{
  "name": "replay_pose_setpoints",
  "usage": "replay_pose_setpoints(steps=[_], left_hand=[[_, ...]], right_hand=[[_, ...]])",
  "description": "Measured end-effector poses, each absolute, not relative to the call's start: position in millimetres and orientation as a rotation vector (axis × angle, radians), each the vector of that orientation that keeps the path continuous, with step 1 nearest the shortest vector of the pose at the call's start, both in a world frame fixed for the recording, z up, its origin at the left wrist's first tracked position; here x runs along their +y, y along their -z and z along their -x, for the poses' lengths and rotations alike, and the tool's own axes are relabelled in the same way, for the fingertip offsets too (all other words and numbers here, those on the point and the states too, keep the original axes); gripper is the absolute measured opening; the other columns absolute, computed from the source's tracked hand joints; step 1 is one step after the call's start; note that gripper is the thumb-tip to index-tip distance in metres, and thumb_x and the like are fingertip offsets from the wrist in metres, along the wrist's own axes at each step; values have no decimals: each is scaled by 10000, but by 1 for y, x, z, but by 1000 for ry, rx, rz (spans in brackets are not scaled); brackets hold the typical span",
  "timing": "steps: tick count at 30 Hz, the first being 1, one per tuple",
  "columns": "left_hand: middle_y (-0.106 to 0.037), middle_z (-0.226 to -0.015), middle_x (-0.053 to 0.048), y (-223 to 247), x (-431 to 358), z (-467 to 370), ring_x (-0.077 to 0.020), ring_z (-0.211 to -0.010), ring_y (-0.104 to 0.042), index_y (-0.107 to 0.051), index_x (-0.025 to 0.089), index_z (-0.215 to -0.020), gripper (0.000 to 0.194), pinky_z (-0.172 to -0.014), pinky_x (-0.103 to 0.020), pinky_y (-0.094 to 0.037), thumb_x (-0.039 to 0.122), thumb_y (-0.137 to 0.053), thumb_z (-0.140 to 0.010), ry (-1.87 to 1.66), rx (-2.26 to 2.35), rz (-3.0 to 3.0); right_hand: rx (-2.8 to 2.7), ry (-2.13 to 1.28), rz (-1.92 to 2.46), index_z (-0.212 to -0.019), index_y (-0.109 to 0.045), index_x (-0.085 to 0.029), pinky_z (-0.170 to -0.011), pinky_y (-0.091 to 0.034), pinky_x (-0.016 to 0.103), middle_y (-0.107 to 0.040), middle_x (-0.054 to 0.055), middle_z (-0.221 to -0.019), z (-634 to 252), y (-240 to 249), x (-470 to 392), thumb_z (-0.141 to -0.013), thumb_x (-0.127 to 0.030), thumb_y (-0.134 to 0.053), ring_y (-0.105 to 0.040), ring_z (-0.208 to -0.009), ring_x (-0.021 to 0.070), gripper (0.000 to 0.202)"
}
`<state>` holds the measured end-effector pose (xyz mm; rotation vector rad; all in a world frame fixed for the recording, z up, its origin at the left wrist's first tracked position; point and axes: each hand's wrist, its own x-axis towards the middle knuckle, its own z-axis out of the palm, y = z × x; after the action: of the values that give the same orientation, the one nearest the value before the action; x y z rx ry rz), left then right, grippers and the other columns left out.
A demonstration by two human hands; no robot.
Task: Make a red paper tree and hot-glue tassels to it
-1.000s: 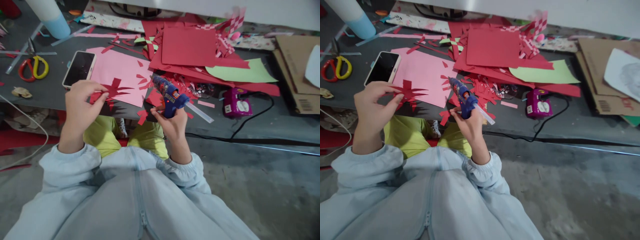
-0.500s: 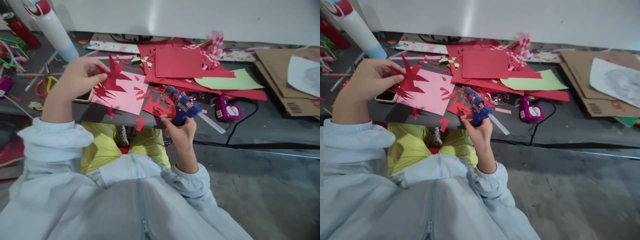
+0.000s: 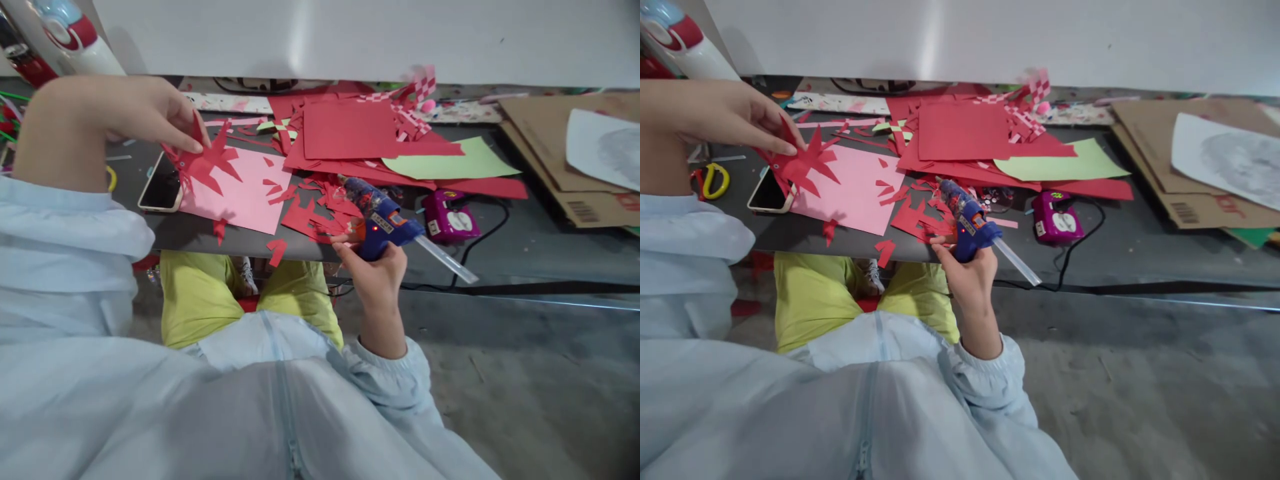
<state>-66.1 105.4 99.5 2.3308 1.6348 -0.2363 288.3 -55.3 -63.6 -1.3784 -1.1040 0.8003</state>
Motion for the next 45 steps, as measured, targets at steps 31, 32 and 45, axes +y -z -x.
replay_pose_setpoints(steps=[31,32,45], left_hand=[[-705,-976,-132,2,14,-15,-280,-1013,-640,-724,116,-1039,347,-904,-424,-488,230,-417,-924,53,1593,-2735],[-710,-978,-138,8,4,-17,-284,-1007,-642,-725,116,-1024,339,-900,-433,-491,235,-423,-928,-3,1586,-2745],[-755,-1142,-76,53,-66,-46,-242,-1099,-644,-700,156,-1119,271,-1004,-454,-441,208,-468,-988,-503,1417,-2918]], right_hand=[[-1142,-850,1447,-961,-680,-191,-612,-532,334,-759,8,-736,-286,66,-56,-653,-302,-769,-553,-525,132,340],[-1149,-846,1453,-959,-681,-191,-613,-533,335,-760,11,-743,-287,66,-56,-658,-308,-768,-561,-534,135,334],[-1179,-842,1417,-777,-654,-213,-693,-576,372,-757,20,-759,-287,73,-57,-681,-266,-760,-643,-602,165,153]])
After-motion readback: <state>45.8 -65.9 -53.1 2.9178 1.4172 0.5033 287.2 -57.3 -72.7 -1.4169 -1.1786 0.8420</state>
